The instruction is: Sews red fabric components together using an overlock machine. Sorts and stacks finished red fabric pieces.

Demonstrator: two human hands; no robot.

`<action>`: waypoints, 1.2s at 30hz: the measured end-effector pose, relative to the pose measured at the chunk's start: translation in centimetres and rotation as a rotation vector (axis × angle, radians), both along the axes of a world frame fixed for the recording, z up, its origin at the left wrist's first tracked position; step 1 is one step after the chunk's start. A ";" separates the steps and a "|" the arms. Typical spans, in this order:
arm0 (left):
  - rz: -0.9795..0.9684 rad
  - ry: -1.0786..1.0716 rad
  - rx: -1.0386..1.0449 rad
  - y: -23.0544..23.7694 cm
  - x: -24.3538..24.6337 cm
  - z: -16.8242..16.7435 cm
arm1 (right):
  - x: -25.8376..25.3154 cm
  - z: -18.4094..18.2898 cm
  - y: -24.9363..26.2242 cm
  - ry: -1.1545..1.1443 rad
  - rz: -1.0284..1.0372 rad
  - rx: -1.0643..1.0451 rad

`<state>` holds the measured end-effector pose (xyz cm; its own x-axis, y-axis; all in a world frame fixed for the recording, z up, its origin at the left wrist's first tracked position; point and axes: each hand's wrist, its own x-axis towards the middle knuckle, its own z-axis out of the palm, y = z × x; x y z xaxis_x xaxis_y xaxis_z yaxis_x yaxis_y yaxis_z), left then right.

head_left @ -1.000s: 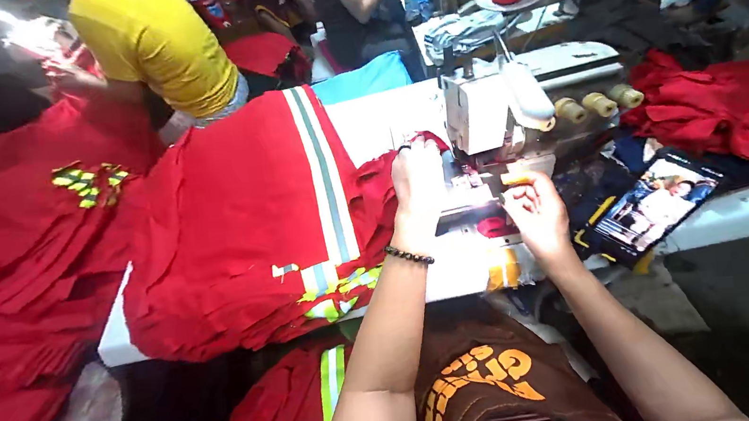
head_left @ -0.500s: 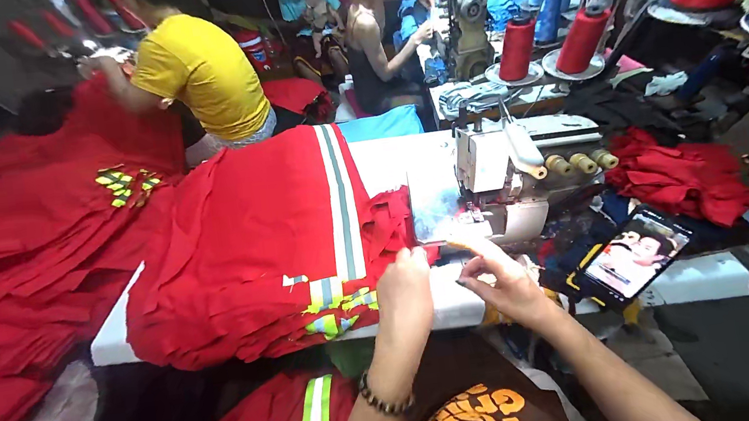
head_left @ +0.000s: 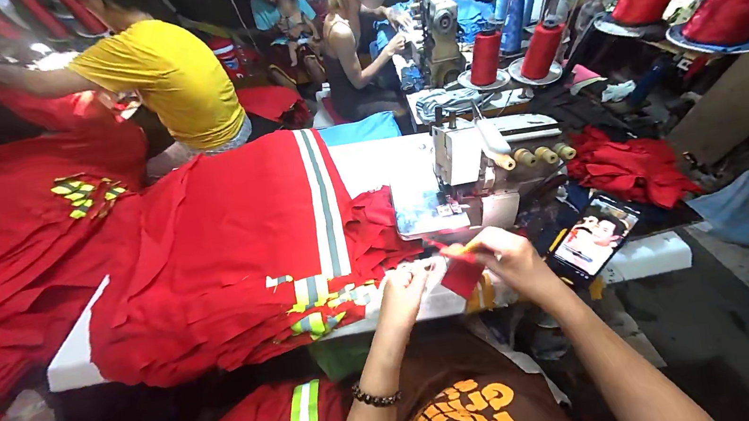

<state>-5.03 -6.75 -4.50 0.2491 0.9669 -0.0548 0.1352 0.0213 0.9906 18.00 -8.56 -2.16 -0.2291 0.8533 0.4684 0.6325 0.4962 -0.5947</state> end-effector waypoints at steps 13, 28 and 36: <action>-0.016 0.528 0.299 -13.8 -10.7 6.2 | -11.8 0.4 2.4 -0.246 0.691 -0.035; 0.214 -0.372 -0.296 -17.4 -11.8 -1.6 | -18.2 2.6 -4.5 -0.042 0.595 -0.357; 0.617 -0.939 -0.353 -15.3 -12.1 -0.9 | -17.1 2.4 -8.6 -0.213 0.834 -0.435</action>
